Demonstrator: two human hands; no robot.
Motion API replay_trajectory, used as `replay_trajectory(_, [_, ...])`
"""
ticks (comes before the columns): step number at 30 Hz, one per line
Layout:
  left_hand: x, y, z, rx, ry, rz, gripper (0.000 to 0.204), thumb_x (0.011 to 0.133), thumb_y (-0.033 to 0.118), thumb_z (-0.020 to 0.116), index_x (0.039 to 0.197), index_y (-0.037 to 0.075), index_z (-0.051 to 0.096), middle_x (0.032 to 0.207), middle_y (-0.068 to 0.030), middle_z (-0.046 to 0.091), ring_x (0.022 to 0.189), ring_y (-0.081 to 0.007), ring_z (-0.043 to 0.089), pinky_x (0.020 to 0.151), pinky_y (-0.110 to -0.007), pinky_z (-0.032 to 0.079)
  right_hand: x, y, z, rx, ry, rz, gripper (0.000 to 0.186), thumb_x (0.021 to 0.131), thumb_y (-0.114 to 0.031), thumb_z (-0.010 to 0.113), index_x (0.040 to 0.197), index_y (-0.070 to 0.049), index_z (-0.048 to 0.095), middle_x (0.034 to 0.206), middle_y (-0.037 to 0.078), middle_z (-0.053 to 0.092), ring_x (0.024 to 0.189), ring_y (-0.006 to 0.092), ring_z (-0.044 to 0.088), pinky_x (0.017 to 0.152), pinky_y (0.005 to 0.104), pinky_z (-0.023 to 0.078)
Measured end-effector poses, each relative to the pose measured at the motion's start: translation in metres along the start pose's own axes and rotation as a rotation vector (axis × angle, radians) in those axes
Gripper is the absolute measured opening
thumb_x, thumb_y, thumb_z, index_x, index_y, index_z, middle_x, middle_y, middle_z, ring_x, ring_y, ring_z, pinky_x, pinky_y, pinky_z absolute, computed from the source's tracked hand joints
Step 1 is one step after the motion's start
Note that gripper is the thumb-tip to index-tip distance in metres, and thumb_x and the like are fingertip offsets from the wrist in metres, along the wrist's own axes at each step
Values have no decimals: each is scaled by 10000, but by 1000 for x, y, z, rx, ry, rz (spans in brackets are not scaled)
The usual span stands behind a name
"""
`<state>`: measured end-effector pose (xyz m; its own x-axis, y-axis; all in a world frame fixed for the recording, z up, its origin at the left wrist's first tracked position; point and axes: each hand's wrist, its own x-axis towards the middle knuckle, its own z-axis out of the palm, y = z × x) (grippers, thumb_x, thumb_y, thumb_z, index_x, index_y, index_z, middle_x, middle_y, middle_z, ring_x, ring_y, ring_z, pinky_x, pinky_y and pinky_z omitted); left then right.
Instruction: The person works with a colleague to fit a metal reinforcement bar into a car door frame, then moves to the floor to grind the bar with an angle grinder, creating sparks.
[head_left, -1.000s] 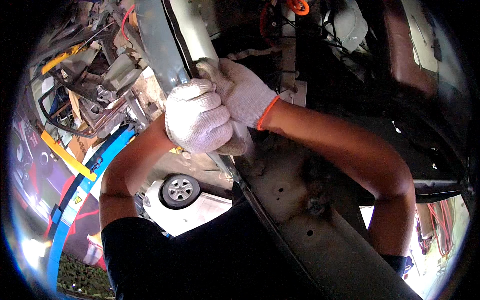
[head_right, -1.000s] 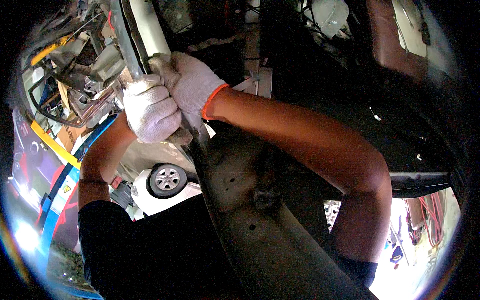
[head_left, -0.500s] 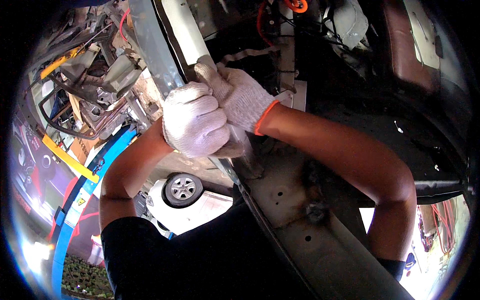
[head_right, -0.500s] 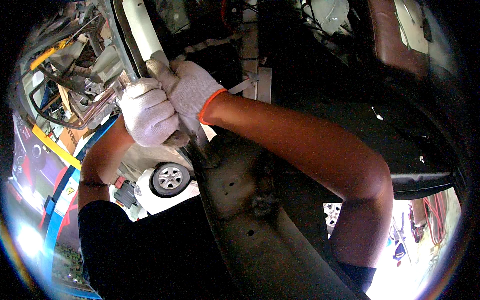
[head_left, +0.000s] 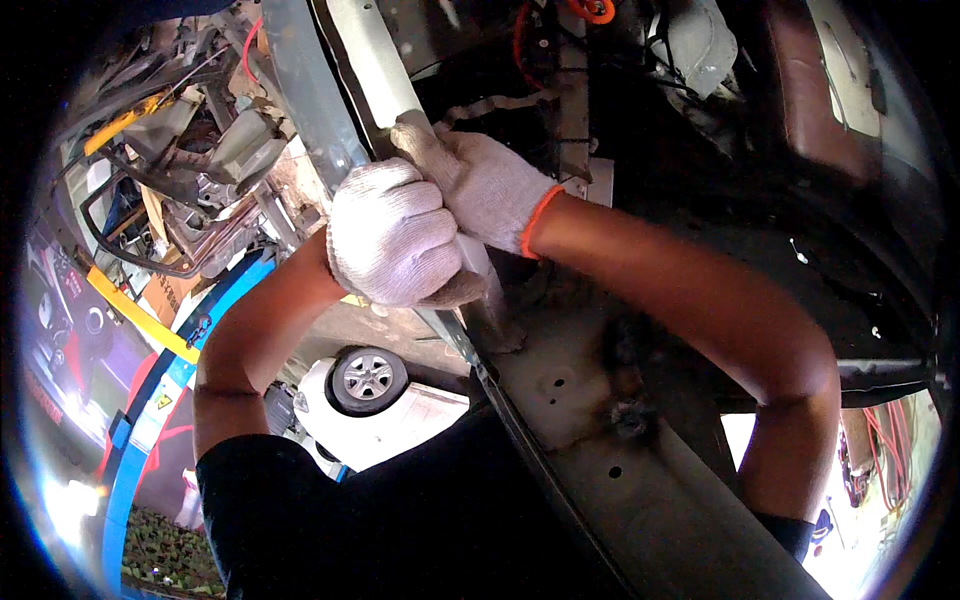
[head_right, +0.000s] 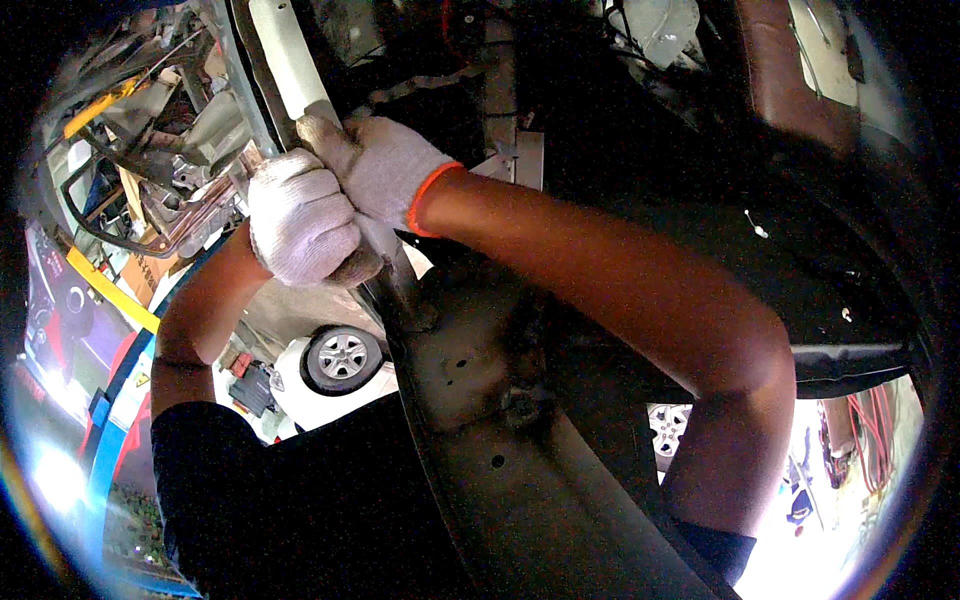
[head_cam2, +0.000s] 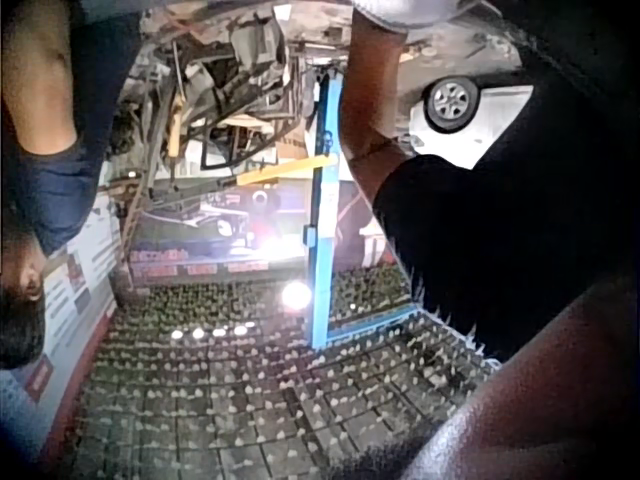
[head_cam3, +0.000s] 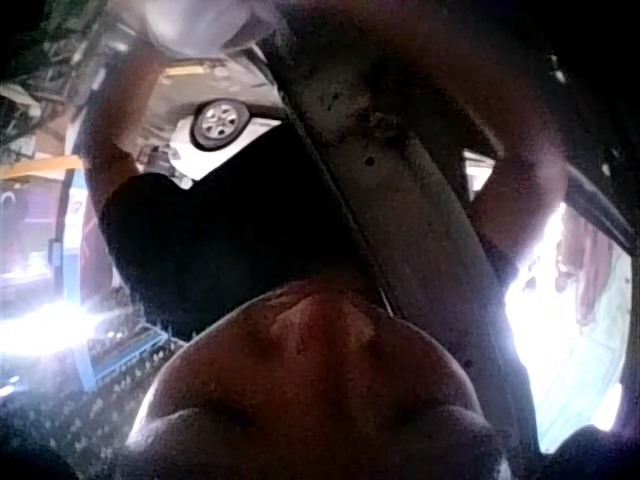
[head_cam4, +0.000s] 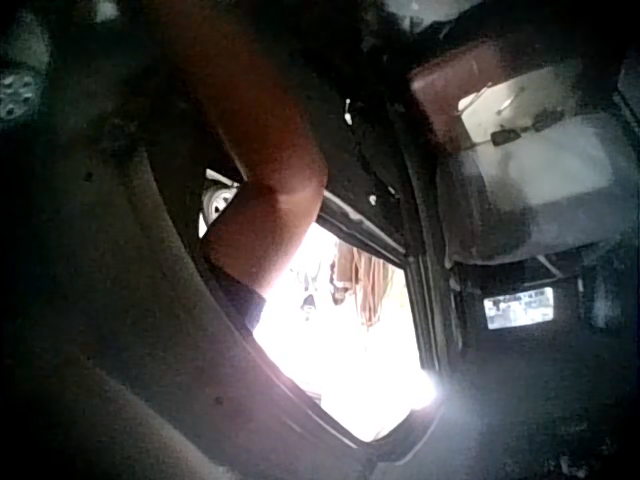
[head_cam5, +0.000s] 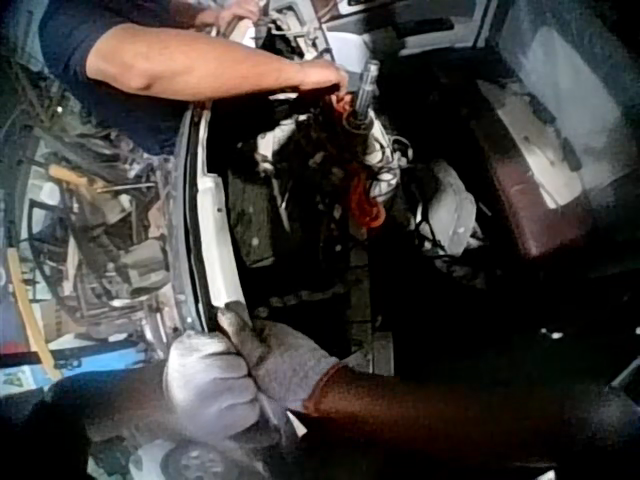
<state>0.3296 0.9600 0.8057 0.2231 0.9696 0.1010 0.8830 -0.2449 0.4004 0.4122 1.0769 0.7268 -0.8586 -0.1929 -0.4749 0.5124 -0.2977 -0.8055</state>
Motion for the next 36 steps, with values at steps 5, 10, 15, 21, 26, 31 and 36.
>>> replay_trajectory(5, [1,1,-1,-11,47,-3,245,782,157,476,554,175,563,578,5,438,559,-207,510,509,-346,393,-21,-21,-27,-340,-70,-13,683,1003,-604,419,1039,25,683,964,314,680,933,464,659,842,485,530])
replay_trajectory(10, [5,1,-5,-69,6,-31,200,419,233,668,562,160,549,587,0,463,556,-203,521,503,-350,395,-68,-21,-36,-612,-161,-23,418,966,-385,550,1127,-17,666,1027,257,698,971,407,675,846,449,541])
replay_trajectory(15, [4,-2,0,-61,75,0,187,393,227,573,529,147,473,582,-5,444,541,-212,501,495,-354,375,-92,-19,-24,-498,-220,25,361,942,-313,586,1044,27,653,1010,280,679,985,460,642,854,486,517])
replay_trajectory(21, [8,-2,3,-45,110,10,190,406,203,559,514,153,411,565,3,407,520,-209,479,449,-360,321,-101,-24,-17,-437,-162,136,407,933,-334,589,1086,42,625,1035,291,671,1015,455,636,880,485,509])
replay_trajectory(26, [5,0,-3,-37,86,-14,392,677,358,769,501,154,484,544,6,446,505,-209,515,460,-347,385,-97,-24,-10,-314,-201,155,425,933,-351,591,1149,15,616,1121,283,669,1075,455,624,925,458,511])
replay_trajectory(31, [1,6,11,-112,205,32,459,621,339,814,528,160,401,585,7,437,507,-201,485,448,-342,344,-101,3,-3,-364,-205,109,481,914,-296,641,1295,-13,563,1225,260,647,1162,409,608,1003,407,492])
replay_trajectory(36, [2,4,3,-73,258,22,476,673,316,814,514,156,396,573,1,443,513,-209,503,455,-352,347,-91,-24,-4,-411,-271,123,472,901,-240,660,1307,-18,567,1219,239,659,1161,368,626,994,385,491])
